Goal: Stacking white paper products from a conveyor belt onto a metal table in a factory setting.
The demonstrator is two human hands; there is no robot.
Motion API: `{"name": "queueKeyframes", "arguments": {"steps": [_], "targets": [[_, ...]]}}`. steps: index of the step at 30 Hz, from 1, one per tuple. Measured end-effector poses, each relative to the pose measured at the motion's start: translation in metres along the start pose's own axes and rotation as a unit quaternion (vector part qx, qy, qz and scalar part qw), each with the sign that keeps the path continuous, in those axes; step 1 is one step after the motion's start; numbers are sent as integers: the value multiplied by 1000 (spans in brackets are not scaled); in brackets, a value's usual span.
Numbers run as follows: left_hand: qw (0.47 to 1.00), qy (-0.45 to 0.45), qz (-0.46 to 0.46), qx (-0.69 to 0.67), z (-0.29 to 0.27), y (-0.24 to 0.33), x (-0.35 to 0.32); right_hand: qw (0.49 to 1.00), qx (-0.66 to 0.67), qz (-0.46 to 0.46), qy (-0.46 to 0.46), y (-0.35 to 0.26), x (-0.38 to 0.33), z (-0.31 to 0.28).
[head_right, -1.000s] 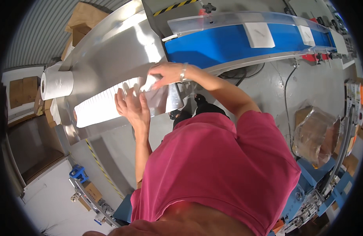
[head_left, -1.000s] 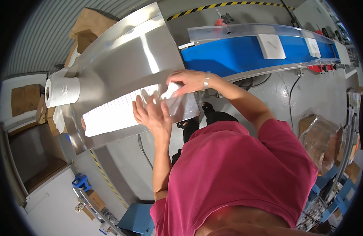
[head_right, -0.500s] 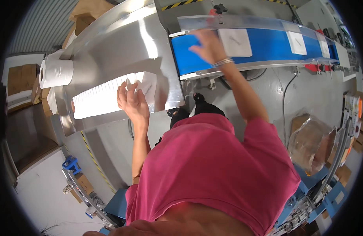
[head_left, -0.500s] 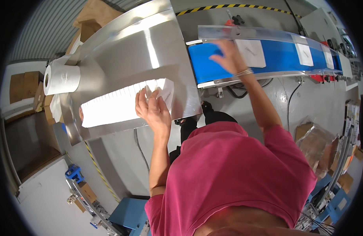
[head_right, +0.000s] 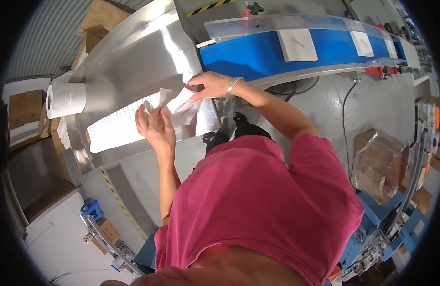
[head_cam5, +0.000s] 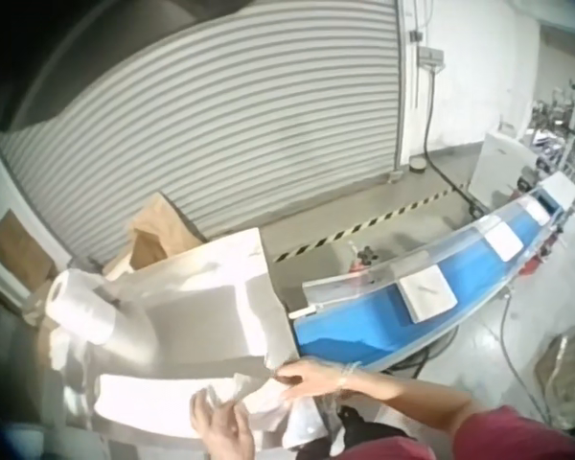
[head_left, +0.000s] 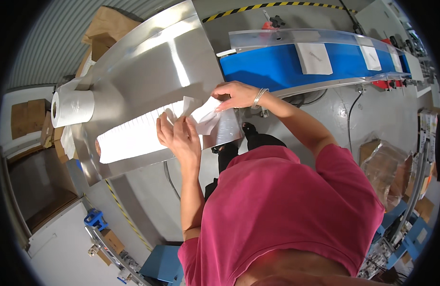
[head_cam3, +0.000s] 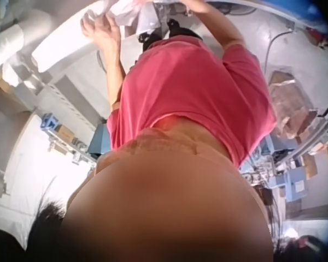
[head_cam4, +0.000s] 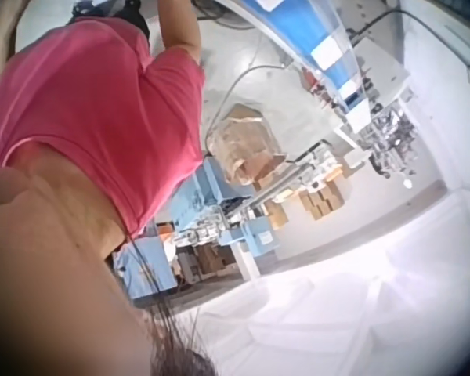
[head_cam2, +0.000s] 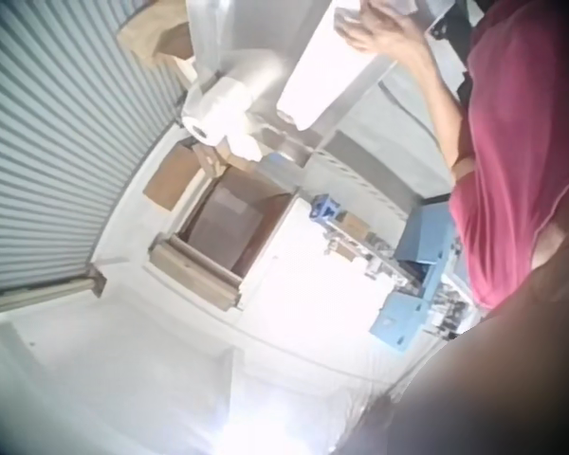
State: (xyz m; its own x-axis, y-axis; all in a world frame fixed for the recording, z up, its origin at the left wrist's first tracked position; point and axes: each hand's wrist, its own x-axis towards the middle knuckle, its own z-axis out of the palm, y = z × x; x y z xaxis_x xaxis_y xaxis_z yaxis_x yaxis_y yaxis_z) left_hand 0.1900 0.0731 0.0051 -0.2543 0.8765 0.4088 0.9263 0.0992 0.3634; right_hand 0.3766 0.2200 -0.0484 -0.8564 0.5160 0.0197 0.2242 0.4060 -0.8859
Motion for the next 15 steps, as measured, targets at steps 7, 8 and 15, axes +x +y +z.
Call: {"name": "queueKeyframes", "arguments": {"steps": [7,8,15], "targets": [[998,26,11,64,5,-5,-2,912,191,195,307,45,-35,-29],[997,26,8,66,3,-4,-2,892,-18,254,374,63,-44,-40],[998,35,-29,49,2,-5,-2,814,-367,145,426,33,-49,-54]]}}
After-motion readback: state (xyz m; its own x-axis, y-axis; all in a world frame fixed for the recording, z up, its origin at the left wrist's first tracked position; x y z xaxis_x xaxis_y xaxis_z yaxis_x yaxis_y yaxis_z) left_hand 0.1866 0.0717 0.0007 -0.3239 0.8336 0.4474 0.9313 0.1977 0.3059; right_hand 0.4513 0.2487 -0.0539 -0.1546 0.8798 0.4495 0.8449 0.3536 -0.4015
